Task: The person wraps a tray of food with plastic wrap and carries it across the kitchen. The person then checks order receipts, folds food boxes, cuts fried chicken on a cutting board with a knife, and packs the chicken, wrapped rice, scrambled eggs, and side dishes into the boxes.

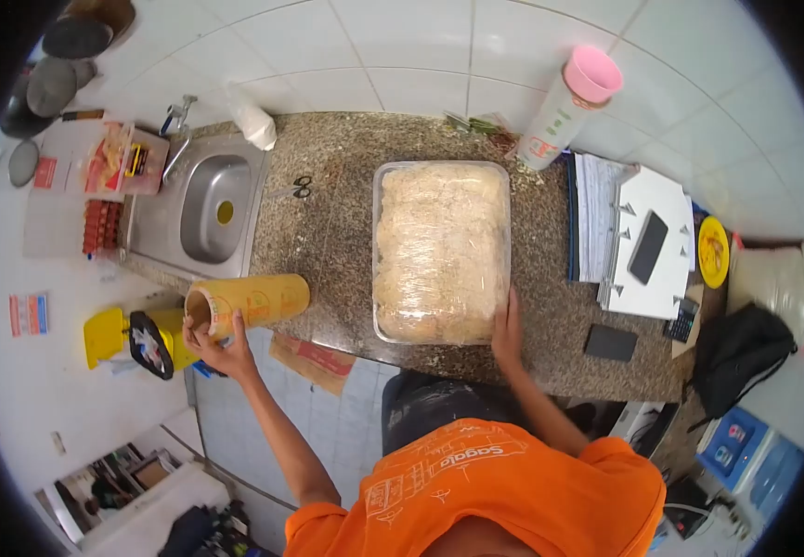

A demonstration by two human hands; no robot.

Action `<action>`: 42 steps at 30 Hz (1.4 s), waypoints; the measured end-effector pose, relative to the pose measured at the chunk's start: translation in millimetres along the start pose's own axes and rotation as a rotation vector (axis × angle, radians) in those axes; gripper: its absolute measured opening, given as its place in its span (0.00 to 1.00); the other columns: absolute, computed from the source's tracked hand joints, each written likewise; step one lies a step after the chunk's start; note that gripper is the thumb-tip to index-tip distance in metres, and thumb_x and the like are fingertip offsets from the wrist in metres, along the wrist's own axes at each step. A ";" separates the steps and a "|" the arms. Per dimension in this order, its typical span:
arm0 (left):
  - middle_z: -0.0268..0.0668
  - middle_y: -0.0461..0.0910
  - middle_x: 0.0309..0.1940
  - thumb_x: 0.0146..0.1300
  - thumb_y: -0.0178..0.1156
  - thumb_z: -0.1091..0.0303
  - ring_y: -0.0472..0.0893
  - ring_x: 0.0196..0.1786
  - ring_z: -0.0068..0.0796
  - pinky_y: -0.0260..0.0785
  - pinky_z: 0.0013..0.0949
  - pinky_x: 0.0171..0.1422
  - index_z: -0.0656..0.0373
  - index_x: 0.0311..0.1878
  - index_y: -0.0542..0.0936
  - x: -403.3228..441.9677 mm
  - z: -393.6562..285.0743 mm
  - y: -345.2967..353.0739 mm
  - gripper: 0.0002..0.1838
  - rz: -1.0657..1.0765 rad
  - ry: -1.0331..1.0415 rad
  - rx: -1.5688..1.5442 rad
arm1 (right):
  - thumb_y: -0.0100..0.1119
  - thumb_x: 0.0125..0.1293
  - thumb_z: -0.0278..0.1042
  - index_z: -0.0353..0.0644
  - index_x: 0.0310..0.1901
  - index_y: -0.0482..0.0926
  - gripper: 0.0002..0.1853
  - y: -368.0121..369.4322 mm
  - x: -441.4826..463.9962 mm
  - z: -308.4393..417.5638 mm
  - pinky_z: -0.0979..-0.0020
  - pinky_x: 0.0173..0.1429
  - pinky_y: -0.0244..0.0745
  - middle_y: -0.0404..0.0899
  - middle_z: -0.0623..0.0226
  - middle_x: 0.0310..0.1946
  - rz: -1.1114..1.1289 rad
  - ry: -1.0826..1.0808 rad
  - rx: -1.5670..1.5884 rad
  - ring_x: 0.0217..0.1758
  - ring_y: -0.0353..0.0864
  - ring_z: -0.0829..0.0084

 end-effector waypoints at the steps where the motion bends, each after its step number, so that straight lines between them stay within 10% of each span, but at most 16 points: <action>1: 0.48 0.67 0.61 0.46 0.78 0.66 0.68 0.62 0.49 0.62 0.46 0.65 0.65 0.40 0.74 -3.4 -0.4 1.4 0.24 -0.005 -0.018 0.021 | 0.36 0.78 0.43 0.37 0.74 0.49 0.29 -2.7 -15.8 -4.9 0.62 0.74 0.54 0.58 0.47 0.71 0.026 -0.003 -0.009 0.73 0.59 0.55; 9: 0.49 0.66 0.61 0.52 0.75 0.66 0.65 0.65 0.48 0.60 0.49 0.66 0.63 0.46 0.72 -9.1 -62.2 5.2 0.24 -0.080 0.047 0.158 | 0.50 0.73 0.40 0.38 0.71 0.52 0.31 3.4 -60.7 5.5 0.61 0.71 0.62 0.60 0.54 0.66 0.138 0.671 0.823 0.68 0.63 0.57; 11: 0.49 0.66 0.61 0.56 0.70 0.68 0.67 0.63 0.47 0.60 0.49 0.66 0.62 0.47 0.72 -25.9 -96.5 -4.4 0.20 -0.462 0.130 0.127 | 0.53 0.68 0.36 0.38 0.64 0.58 0.27 6.9 -61.0 -4.1 0.57 0.70 0.66 0.63 0.52 0.60 0.089 0.783 1.029 0.64 0.66 0.54; 15: 0.44 0.80 0.43 0.55 0.64 0.73 0.76 0.50 0.46 0.65 0.43 0.59 0.63 0.42 0.77 -29.8 -160.5 148.2 0.12 0.103 0.041 -0.457 | 0.52 0.66 0.35 0.36 0.58 0.62 0.21 11.1 -68.4 -15.3 0.53 0.70 0.65 0.65 0.50 0.57 0.055 0.968 1.057 0.62 0.68 0.53; 18: 0.43 0.80 0.52 0.62 0.61 0.60 0.75 0.60 0.47 0.60 0.51 0.66 0.58 0.48 0.80 -23.6 -207.7 294.8 0.16 0.599 0.121 -0.699 | 0.51 0.67 0.36 0.35 0.55 0.65 0.19 36.9 -71.1 -13.8 0.52 0.69 0.66 0.66 0.51 0.54 0.295 1.036 1.139 0.60 0.69 0.53; 21: 0.43 0.80 0.54 0.66 0.53 0.45 0.75 0.61 0.49 0.54 0.55 0.70 0.55 0.53 0.81 -37.4 -250.3 371.3 0.24 0.733 0.250 -0.474 | 0.52 0.66 0.38 0.35 0.51 0.66 0.18 48.9 -73.8 -12.7 0.51 0.67 0.68 0.66 0.50 0.53 0.295 0.915 1.158 0.58 0.69 0.53; 23: 0.49 0.76 0.59 0.65 0.47 0.35 0.74 0.62 0.52 0.63 0.47 0.67 0.56 0.53 0.82 -60.3 -256.4 402.7 0.34 1.242 0.197 -0.295 | 0.51 0.67 0.39 0.35 0.50 0.67 0.17 47.6 -76.8 -5.4 0.48 0.66 0.68 0.67 0.51 0.51 0.163 0.889 1.088 0.58 0.69 0.53; 31: 0.50 0.82 0.45 0.65 0.47 0.35 0.79 0.51 0.54 0.64 0.54 0.60 0.58 0.46 0.82 -76.4 -186.9 346.1 0.33 1.198 -0.090 -0.309 | 0.62 0.66 0.40 0.42 0.58 0.68 0.23 -27.9 -58.3 9.8 0.62 0.50 0.76 0.73 0.64 0.51 -0.221 0.362 0.590 0.49 0.77 0.67; 36: 0.51 0.82 0.41 0.67 0.45 0.37 0.80 0.49 0.53 0.67 0.50 0.56 0.60 0.42 0.79 -129.7 -114.6 212.3 0.32 0.960 -0.651 -0.357 | 0.64 0.65 0.43 0.41 0.56 0.72 0.23 -114.6 -59.1 73.3 0.74 0.37 0.71 0.77 0.69 0.43 -0.254 0.078 0.213 0.42 0.76 0.76; 38: 0.53 0.80 0.42 0.67 0.45 0.36 0.79 0.49 0.52 0.68 0.48 0.54 0.61 0.43 0.79 -151.2 -100.0 152.4 0.33 1.063 -0.705 -0.354 | 0.62 0.67 0.42 0.33 0.65 0.64 0.32 -139.0 -66.8 113.7 0.67 0.58 0.69 0.72 0.57 0.56 -0.148 0.097 -0.081 0.55 0.72 0.67; 42: 0.54 0.79 0.44 0.68 0.46 0.37 0.78 0.50 0.52 0.68 0.48 0.55 0.64 0.49 0.78 -215.3 -54.5 71.6 0.34 1.101 -0.793 -0.549 | 0.61 0.67 0.46 0.29 0.67 0.61 0.36 -148.4 -103.4 167.8 0.63 0.62 0.66 0.68 0.51 0.60 -0.190 0.061 -0.397 0.58 0.70 0.60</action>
Point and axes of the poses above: each hand's wrist, its own x-axis towards the middle knuckle, its own y-axis out of the palm, z = x × y, the point moved 8 cm from there along x, towards the middle knuckle
